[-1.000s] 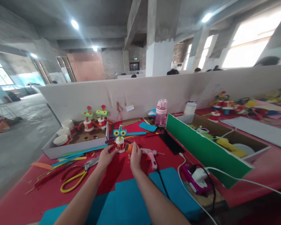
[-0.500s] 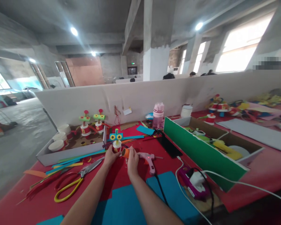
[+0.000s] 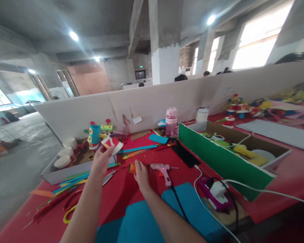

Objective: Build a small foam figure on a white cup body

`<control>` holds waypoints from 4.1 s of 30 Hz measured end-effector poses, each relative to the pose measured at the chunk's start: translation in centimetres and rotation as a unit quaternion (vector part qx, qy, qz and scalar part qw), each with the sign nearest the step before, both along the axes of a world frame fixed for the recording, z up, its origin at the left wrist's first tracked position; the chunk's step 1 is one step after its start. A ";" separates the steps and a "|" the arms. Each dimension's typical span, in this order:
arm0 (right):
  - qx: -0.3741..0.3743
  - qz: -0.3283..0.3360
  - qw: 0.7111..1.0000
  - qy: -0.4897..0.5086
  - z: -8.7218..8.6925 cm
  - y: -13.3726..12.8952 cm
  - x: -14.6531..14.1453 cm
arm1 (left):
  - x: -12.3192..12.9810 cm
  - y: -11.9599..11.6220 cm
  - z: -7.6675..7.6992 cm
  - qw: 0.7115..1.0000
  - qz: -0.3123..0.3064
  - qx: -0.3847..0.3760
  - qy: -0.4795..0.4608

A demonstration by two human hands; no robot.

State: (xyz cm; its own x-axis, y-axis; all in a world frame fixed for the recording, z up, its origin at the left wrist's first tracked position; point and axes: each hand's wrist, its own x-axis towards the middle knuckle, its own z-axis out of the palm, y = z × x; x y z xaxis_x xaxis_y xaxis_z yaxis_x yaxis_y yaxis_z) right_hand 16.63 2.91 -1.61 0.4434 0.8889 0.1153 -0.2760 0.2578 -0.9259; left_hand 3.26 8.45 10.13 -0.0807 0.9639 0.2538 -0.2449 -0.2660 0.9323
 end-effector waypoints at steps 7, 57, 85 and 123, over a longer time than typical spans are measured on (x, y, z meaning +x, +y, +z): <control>0.084 0.107 0.984 -0.117 0.0 -0.5 -1.0 | -1.9 -2.8 6.5 0.985 -0.095 0.066 -0.129; 0.097 0.119 0.988 -0.005 16.8 -9.5 3.4 | -2.2 -5.0 8.3 0.877 -0.270 -0.040 -0.394; 0.255 -0.029 0.915 -0.312 16.1 -6.3 -0.3 | -2.4 -4.3 7.8 0.856 -0.329 -0.041 -0.395; 0.236 -0.042 0.916 -0.321 16.1 -6.2 -0.4 | -2.4 -4.3 8.0 0.854 -0.315 -0.041 -0.411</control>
State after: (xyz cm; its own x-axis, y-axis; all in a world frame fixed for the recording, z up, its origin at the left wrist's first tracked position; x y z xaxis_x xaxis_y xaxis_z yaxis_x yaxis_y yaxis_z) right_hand 16.27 -3.26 14.45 0.2143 0.6382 0.7394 0.3257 0.6670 -0.6701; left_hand 0.84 4.15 18.10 0.3418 0.8936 0.2909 -0.8969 0.2178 0.3848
